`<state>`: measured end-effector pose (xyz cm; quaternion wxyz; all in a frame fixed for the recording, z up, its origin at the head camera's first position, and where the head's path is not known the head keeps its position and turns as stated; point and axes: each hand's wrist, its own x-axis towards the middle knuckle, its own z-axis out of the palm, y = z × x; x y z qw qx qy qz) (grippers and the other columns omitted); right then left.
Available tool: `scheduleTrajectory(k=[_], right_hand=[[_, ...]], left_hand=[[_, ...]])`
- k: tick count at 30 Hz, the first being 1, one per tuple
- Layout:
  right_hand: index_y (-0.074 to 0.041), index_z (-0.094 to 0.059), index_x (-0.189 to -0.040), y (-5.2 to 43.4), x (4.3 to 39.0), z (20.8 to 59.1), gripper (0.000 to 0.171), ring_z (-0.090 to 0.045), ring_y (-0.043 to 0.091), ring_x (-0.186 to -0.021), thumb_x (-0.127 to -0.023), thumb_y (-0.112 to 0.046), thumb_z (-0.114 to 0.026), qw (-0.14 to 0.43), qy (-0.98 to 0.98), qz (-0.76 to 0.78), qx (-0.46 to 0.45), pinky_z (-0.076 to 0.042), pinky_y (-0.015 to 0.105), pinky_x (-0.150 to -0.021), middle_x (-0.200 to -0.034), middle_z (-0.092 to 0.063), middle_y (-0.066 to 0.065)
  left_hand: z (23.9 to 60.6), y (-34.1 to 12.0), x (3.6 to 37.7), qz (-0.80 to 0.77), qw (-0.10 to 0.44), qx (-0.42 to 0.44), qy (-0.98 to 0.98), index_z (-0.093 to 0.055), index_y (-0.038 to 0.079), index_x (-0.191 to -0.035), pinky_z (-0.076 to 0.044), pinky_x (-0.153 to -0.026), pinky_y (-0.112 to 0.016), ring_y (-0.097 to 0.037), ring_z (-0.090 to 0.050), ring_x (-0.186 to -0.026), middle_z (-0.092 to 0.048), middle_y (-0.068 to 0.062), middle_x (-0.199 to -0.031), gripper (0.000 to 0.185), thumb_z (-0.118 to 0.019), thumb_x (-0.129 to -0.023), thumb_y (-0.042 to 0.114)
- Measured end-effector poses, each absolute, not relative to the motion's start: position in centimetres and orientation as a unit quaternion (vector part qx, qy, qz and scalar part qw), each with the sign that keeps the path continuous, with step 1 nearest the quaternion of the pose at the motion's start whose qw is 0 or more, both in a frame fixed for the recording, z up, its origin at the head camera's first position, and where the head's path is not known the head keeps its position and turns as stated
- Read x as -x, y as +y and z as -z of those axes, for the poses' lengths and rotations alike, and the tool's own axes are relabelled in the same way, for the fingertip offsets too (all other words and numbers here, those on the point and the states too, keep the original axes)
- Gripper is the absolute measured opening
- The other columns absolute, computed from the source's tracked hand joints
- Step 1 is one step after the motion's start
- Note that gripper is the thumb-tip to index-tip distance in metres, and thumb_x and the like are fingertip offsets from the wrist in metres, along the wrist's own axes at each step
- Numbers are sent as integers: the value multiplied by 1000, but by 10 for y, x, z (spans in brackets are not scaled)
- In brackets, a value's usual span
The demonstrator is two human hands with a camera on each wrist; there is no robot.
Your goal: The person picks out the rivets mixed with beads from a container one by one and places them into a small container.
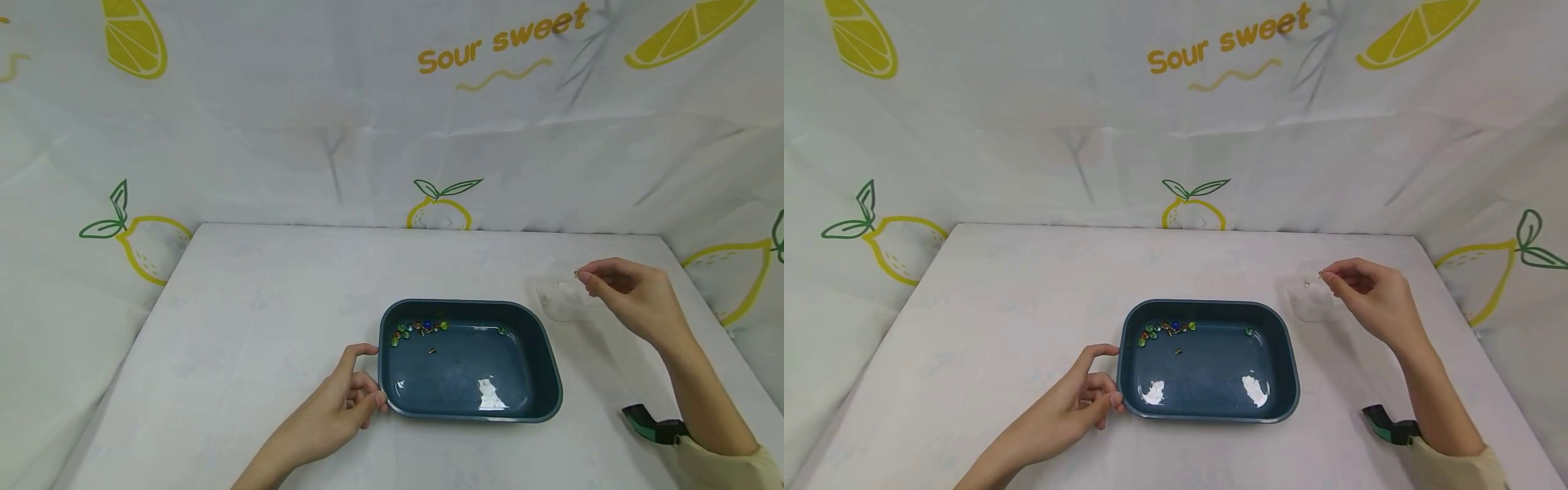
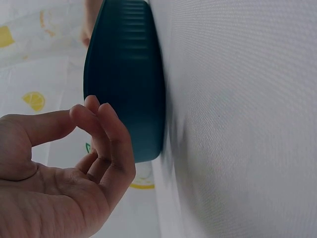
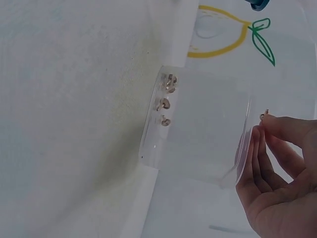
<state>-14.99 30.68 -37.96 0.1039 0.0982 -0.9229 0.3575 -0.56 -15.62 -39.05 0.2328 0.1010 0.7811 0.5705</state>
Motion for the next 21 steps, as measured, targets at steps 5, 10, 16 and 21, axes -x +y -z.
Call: scheduleTrajectory(k=[5, 10, 16, 21], right_hand=[[2, -77, -114, 306, 150, 382, 14, -62, -16, -76, -101, -3, -73, 107, -926, -348, -95, -50, 3, -69, -89, -62, -39], [2, -77, -113, 306, 150, 381, 14, -62, -16, -76, -101, -4, -73, 107, -927, -347, -93, -50, 4, -68, -89, -63, -37], [1, -78, -112, 306, 149, 381, 13, -63, -15, -75, -101, -6, -75, 108, -927, -348, -89, -51, 5, -67, -90, -67, -33], [2, -77, -113, 307, 150, 382, 14, -61, -16, -75, -101, -5, -75, 106, -929, -343, -90, -50, 4, -67, -89, -62, -39]], left_hand=[[390, -156, 5, -571, 232, -103, 781, -27, 8, -160, -52, -69, -23, -8, -62, -72, -74, -10, -102, 61, -61, -111, 17], [390, -156, 5, -571, 232, -102, 781, -27, 8, -160, -52, -69, -23, -8, -62, -72, -74, -10, -102, 60, -60, -111, 17], [390, -156, 4, -574, 232, -102, 779, -27, 8, -160, -52, -69, -23, -8, -62, -72, -74, -11, -102, 60, -60, -111, 16], [390, -156, 4, -575, 232, -102, 778, -27, 8, -160, -52, -69, -23, -8, -62, -72, -74, -11, -103, 61, -61, -111, 17]])
